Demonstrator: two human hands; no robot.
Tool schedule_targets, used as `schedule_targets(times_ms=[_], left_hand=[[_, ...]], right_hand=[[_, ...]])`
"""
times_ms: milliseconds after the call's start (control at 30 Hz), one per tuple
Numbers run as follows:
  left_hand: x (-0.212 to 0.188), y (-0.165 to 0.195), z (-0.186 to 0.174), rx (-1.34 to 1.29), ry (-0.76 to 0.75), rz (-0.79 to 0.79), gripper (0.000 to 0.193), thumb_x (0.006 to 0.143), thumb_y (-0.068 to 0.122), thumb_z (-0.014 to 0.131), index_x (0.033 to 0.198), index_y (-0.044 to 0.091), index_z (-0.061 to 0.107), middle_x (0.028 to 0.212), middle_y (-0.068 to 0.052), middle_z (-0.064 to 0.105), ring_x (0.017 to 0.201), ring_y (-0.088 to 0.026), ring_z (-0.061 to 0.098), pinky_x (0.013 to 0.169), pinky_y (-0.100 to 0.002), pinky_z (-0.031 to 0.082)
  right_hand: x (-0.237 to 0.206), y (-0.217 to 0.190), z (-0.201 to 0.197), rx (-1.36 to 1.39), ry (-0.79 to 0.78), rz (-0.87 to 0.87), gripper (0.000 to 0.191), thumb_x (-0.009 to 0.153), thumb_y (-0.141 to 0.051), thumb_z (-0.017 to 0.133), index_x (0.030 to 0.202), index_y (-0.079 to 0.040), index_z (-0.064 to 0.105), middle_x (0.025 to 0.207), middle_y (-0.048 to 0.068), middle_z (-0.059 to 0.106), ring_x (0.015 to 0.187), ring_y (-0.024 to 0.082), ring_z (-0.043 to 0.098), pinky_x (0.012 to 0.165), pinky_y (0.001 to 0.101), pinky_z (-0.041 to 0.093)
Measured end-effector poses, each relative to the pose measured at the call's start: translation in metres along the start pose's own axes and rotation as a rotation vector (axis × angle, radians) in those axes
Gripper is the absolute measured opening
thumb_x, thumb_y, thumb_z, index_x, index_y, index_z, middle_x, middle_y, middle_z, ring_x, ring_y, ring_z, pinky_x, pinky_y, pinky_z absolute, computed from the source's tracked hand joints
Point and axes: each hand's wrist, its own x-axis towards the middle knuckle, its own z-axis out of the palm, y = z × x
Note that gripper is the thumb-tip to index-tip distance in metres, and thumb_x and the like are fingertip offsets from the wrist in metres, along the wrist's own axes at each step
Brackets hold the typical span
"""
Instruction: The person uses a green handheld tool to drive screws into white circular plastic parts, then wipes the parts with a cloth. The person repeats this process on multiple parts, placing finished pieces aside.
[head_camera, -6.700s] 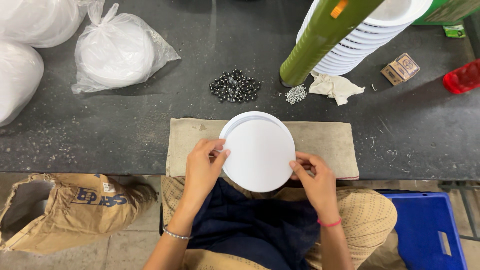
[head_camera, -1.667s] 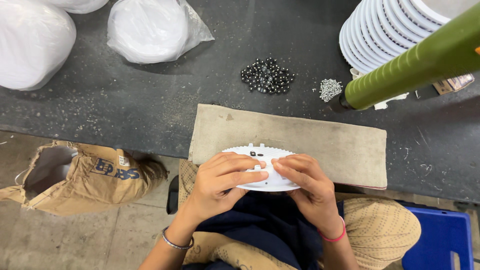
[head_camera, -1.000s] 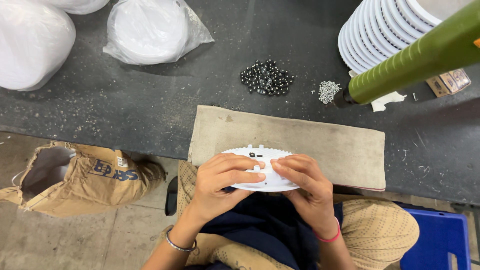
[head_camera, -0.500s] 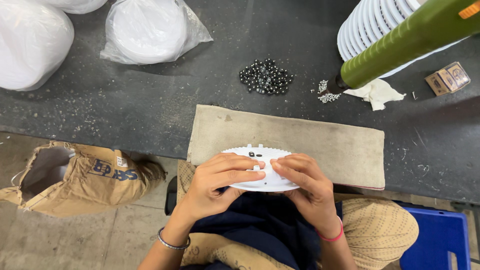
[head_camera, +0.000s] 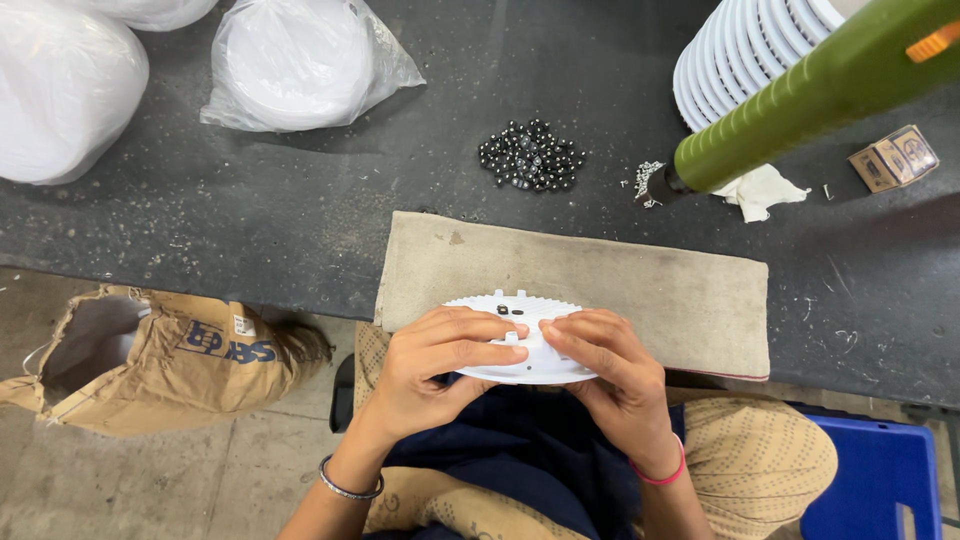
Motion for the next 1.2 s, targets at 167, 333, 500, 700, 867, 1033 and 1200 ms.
schedule_targets(times_ms=[167,333,500,700,867,1033,1200], left_hand=[[0.002,0.003,-0.002,0.007,-0.016,-0.009,0.033,0.080,0.001,0.078,0.111,0.012,0.075,0.116,-0.005,0.076,0.109,-0.024,0.074,0.099,-0.037,0.057],[0.003,0.005,-0.005,-0.001,-0.077,-0.024,0.041,0.079,-0.005,0.071,0.117,0.011,0.073,0.123,-0.006,0.074,0.117,-0.026,0.071,0.105,-0.040,0.054],[0.003,0.007,-0.010,0.013,-0.119,-0.036,0.049,0.076,-0.008,0.065,0.121,0.011,0.072,0.127,-0.006,0.073,0.122,-0.027,0.069,0.111,-0.041,0.051],[0.002,0.006,-0.011,0.017,-0.072,-0.001,0.037,0.079,0.002,0.077,0.115,0.011,0.072,0.120,-0.006,0.073,0.114,-0.027,0.070,0.105,-0.040,0.052],[0.000,-0.002,0.006,0.113,0.078,0.071,0.032,0.074,0.011,0.086,0.104,0.015,0.073,0.111,-0.002,0.076,0.102,-0.023,0.074,0.090,-0.035,0.056],[-0.004,-0.006,0.011,0.138,0.089,0.085,0.032,0.075,0.012,0.086,0.105,0.015,0.074,0.111,-0.002,0.076,0.102,-0.022,0.075,0.090,-0.035,0.056],[-0.004,-0.007,0.008,0.154,0.077,0.098,0.032,0.075,0.012,0.085,0.106,0.015,0.074,0.112,-0.002,0.076,0.103,-0.022,0.075,0.090,-0.036,0.056]], right_hand=[[0.003,0.003,-0.012,0.050,-0.082,0.024,0.057,0.073,0.011,0.067,0.128,-0.004,0.068,0.130,0.009,0.071,0.126,0.030,0.065,0.113,0.0439,0.048],[0.001,0.004,-0.008,0.064,-0.019,0.013,0.053,0.075,0.008,0.070,0.127,-0.005,0.069,0.127,0.010,0.072,0.124,0.029,0.067,0.113,0.0434,0.050],[0.000,0.004,0.000,0.047,0.060,-0.014,0.044,0.080,0.000,0.077,0.124,-0.005,0.069,0.123,0.010,0.073,0.119,0.027,0.069,0.113,0.0444,0.050],[0.000,0.000,0.008,0.023,0.110,-0.022,0.040,0.079,-0.004,0.080,0.118,-0.004,0.071,0.119,0.009,0.074,0.115,0.026,0.069,0.112,0.0437,0.050],[-0.003,-0.005,0.013,0.008,0.139,-0.005,0.040,0.078,-0.006,0.082,0.116,-0.004,0.072,0.118,0.009,0.074,0.115,0.026,0.069,0.110,0.0421,0.051],[0.000,-0.002,0.007,0.023,0.096,-0.003,0.039,0.079,-0.006,0.082,0.117,-0.004,0.071,0.120,0.009,0.074,0.116,0.026,0.068,0.108,0.0415,0.051],[0.000,0.000,0.004,0.031,0.068,-0.010,0.043,0.078,-0.007,0.082,0.119,-0.004,0.070,0.121,0.009,0.074,0.116,0.026,0.069,0.109,0.0420,0.050]])
